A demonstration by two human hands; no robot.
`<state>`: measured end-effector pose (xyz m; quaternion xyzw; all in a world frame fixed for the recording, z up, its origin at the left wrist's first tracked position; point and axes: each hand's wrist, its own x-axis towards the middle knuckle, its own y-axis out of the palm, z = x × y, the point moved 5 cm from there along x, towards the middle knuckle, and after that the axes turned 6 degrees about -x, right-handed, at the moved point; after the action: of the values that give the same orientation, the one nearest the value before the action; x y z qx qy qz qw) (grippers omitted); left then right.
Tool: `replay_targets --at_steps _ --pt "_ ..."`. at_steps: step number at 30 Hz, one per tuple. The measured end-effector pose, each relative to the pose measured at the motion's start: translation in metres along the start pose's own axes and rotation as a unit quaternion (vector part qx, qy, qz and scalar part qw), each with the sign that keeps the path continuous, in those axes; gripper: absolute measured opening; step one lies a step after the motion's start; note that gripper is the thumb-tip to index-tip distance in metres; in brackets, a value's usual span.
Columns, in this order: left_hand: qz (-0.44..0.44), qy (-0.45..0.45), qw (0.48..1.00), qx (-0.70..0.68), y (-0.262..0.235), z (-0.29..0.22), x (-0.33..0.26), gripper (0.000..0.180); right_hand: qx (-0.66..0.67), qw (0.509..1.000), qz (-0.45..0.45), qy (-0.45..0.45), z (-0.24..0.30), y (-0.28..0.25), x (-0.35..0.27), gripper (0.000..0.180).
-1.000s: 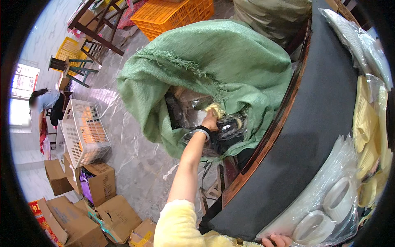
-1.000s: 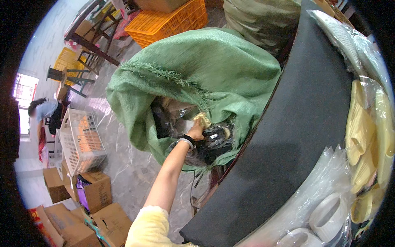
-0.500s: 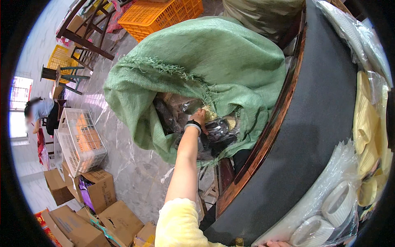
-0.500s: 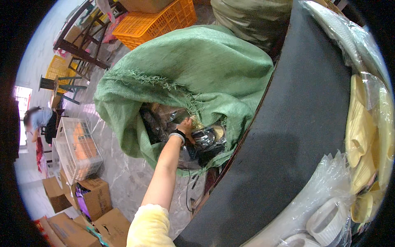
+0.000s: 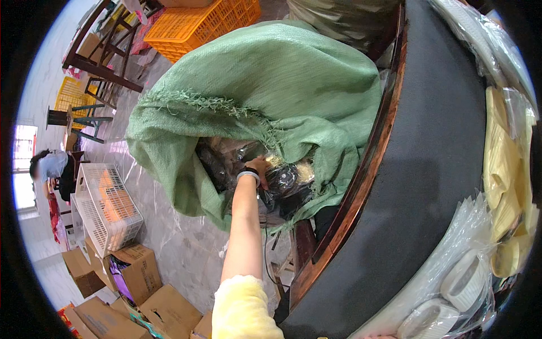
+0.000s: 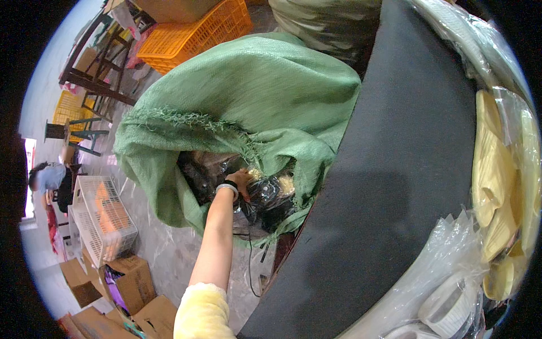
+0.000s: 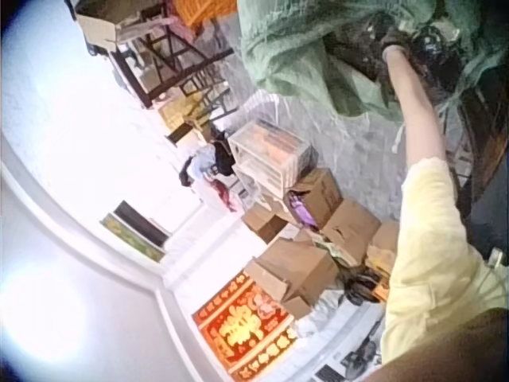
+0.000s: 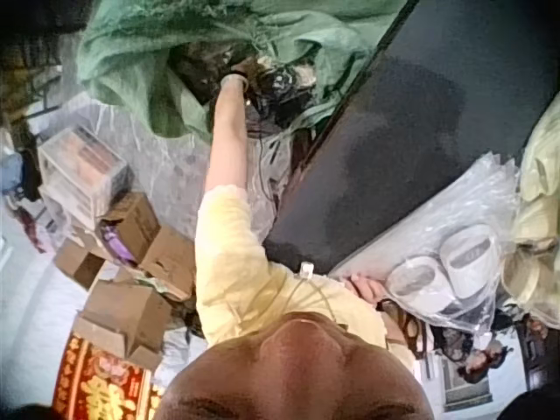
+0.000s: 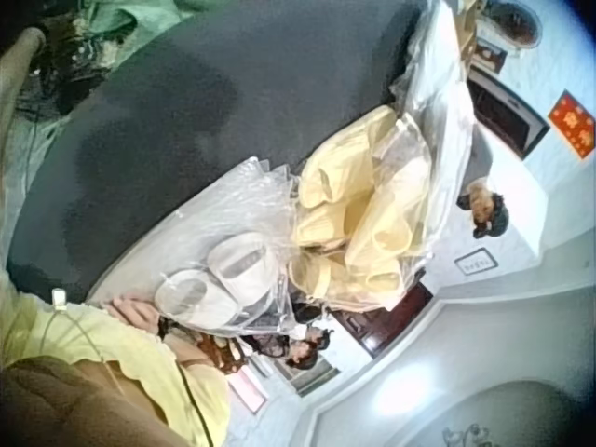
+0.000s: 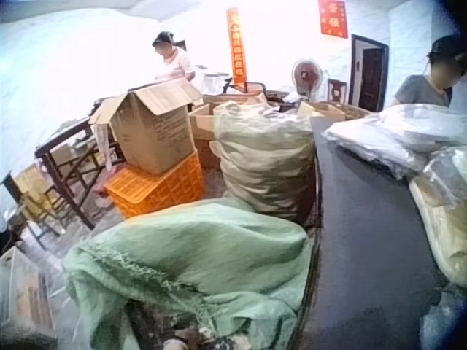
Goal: The recorder is picking up sandals from a large sack and placing them into clear plastic bags on a table in a manufacturing facility.
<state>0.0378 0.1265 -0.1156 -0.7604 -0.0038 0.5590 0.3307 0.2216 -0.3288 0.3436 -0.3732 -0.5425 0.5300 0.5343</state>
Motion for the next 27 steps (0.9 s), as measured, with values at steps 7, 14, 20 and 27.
replay_targets --at_steps 7,14,20,27 --pt "-0.067 0.123 0.989 -0.053 -0.029 -0.011 -0.083 0.1 0.029 0.999 0.012 -0.021 -0.001 -0.003 0.008 0.016" --pt "-0.167 0.232 0.955 -0.082 -0.015 -0.022 -0.171 0.066 0.019 0.999 -0.028 0.041 0.004 0.006 0.01 0.018" --pt "-0.264 0.245 0.917 -0.174 -0.075 -0.034 -0.268 0.066 -0.008 0.996 -0.084 0.043 0.003 -0.005 0.025 0.016" --pt "-0.442 0.241 0.845 -0.182 -0.195 -0.031 -0.435 0.062 -0.028 0.995 -0.077 0.06 0.012 -0.001 0.022 0.019"
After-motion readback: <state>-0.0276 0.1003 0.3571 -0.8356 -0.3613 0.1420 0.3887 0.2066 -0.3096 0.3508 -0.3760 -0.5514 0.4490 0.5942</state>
